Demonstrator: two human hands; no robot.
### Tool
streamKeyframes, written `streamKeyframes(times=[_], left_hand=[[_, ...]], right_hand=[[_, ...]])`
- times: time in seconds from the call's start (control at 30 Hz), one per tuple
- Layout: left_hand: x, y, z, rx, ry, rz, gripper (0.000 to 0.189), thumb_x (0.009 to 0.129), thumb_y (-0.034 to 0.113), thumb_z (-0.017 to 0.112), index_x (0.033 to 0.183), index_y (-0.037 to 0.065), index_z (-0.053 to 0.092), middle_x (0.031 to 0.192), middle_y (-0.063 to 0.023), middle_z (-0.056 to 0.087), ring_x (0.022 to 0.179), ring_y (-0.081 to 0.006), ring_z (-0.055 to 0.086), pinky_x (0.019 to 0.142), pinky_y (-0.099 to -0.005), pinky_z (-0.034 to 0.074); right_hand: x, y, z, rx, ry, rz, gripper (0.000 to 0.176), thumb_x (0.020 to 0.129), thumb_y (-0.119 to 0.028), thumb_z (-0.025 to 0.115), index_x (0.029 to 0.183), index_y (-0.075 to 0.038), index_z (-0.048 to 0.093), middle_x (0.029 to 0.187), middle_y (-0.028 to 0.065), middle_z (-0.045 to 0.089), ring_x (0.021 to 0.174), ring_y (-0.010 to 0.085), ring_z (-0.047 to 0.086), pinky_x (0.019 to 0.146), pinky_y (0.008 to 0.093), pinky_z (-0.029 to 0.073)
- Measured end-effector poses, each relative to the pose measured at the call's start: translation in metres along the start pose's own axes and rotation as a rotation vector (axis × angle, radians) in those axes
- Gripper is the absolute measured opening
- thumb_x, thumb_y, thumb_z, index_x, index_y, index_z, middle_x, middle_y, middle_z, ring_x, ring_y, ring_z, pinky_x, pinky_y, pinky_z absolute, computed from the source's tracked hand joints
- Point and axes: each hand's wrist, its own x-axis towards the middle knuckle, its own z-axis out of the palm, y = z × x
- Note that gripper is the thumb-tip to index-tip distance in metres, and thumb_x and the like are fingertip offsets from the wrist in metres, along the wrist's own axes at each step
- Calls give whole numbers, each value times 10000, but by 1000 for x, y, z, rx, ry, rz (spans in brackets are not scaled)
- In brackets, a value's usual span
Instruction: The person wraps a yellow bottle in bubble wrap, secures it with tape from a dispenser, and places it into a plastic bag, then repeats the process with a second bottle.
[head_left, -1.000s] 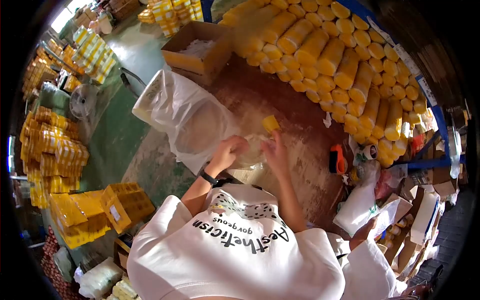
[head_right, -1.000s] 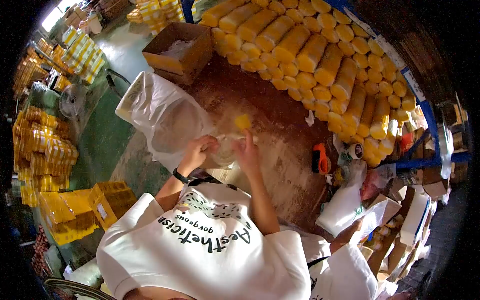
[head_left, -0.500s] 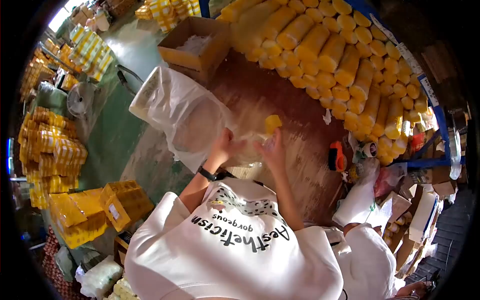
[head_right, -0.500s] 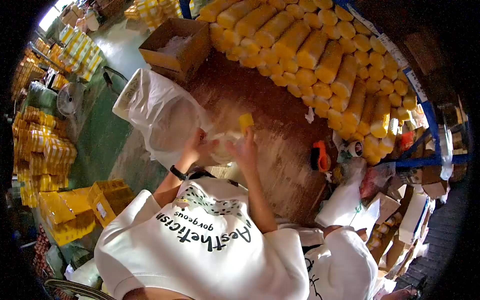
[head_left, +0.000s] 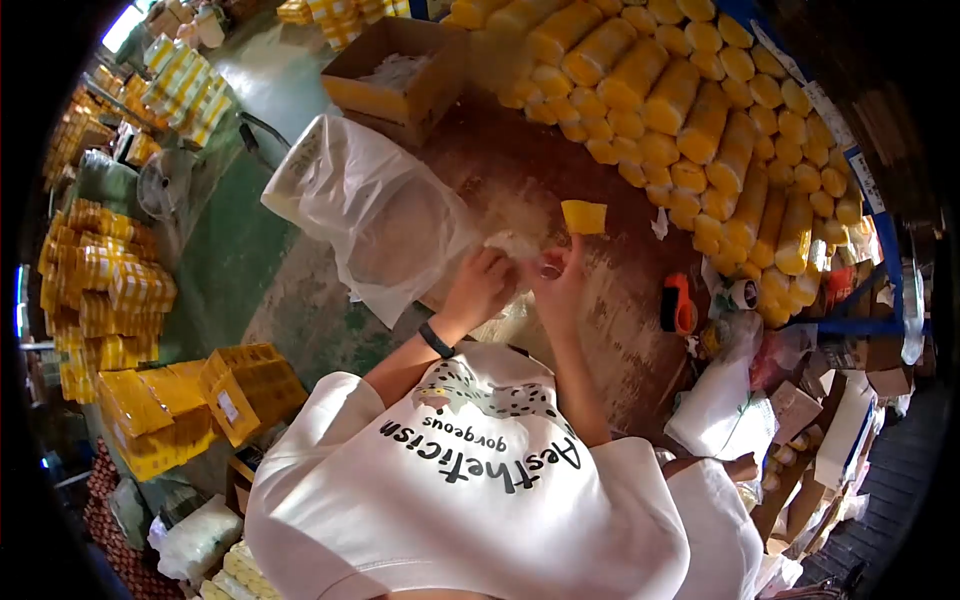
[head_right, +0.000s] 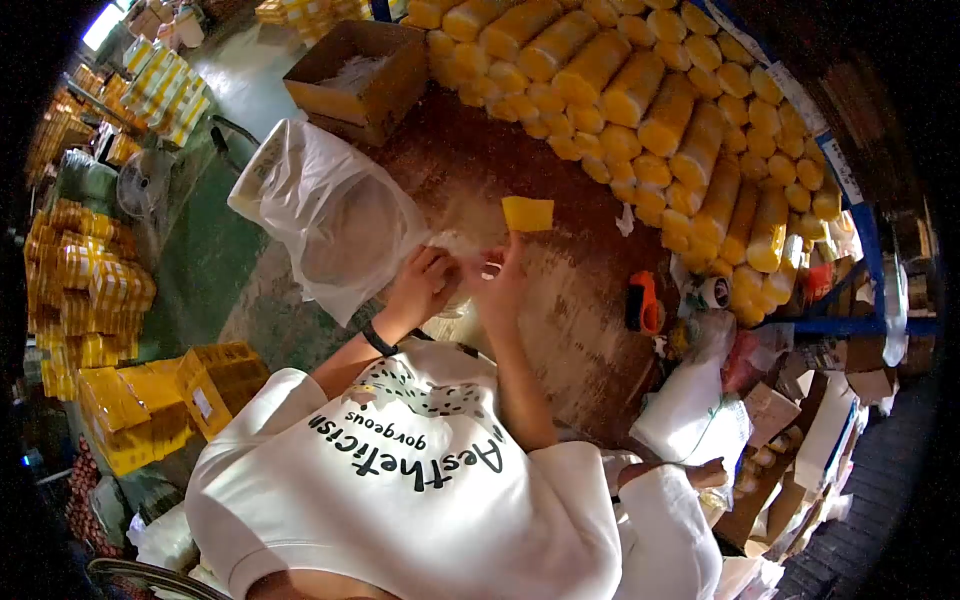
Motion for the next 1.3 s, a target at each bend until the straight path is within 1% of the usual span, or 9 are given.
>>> streamKeyframes(times=[0.33, 0.43, 0.57, 0.63, 0.77, 0.83, 0.93, 1.07, 1.3], left_hand=[[-8, 4, -1, 44, 12, -17, 420, 739, 179, 722, 1090, 29, 548, 920, -124, 589, 848, -310, 565, 728, -384, 483], [-10, 5, 6, -230, 50, -408, 518, 720, 251, 729, 1149, 56, 513, 892, -105, 589, 829, -289, 565, 725, -401, 468], [-8, -15, 11, -351, -24, -515, 539, 770, 227, 706, 1216, 51, 458, 856, -102, 623, 732, -263, 611, 674, -363, 488], [-3, -17, 2, -399, -78, -568, 488, 817, 157, 680, 1226, 29, 448, 847, -105, 652, 666, -229, 627, 642, -319, 498], [-7, -25, 0, -396, -78, -447, 451, 822, 98, 664, 1229, 64, 473, 844, -89, 640, 636, -205, 613, 617, -314, 490], [-6, -23, -3, -301, -95, -380, 448, 821, 91, 665, 1231, 80, 483, 927, -92, 632, 633, -193, 608, 609, -321, 489], [7, -7, -13, -281, -104, -568, 438, 784, 61, 659, 1195, 95, 508, 1098, -128, 562, 888, -261, 621, 752, -312, 506], [1, -39, 3, -197, -12, -303, 495, 790, 123, 693, 1238, 104, 484, 1270, -111, 456, 1126, -241, 494, 917, -320, 432], [-1, -52, -2, -929, -315, -754, 628, 844, 271, 691, 1362, 83, 390, 1340, -75, 429, 1206, -169, 433, 994, -319, 374]], right_hand=[[-10, 12, 1, 135, -88, 52, 632, 851, -185, 657, 1357, -15, 319, 879, 72, 661, 812, 141, 620, 713, 286, 507], [-15, 9, 1, 145, -198, 164, 570, 899, -227, 591, 1347, 0, 322, 950, 98, 661, 869, 180, 634, 765, 291, 494], [-24, 1, 2, -43, -226, -100, 527, 939, -250, 517, 1358, -6, 310, 1148, 145, 601, 1001, 211, 609, 853, 310, 458], [-25, 3, -3, 96, -308, 46, 547, 934, -247, 529, 1376, -23, 297, 1199, 150, 559, 1058, 212, 579, 876, 312, 442], [-19, 11, -7, 396, -292, 7, 532, 906, -225, 586, 1354, -45, 363, 1168, 129, 550, 1071, 210, 547, 884, 332, 428], [-20, 9, -12, 165, -106, -17, 438, 866, -194, 642, 1243, -44, 478, 1112, 116, 553, 1024, 205, 543, 859, 340, 435], [-13, 1, -26, -89, 124, -277, 300, 802, -148, 714, 1061, -47, 600, 1071, 102, 550, 972, 201, 529, 828, 343, 442], [2, -10, -57, -377, 135, -620, 216, 754, -107, 752, 939, -48, 656, 1041, 89, 562, 940, 200, 539, 803, 335, 451], [40, 17, -93, 325, -595, 16, 225, 762, -38, 732, 972, -43, 650, 953, 45, 648, 891, 164, 607, 806, 287, 487]])
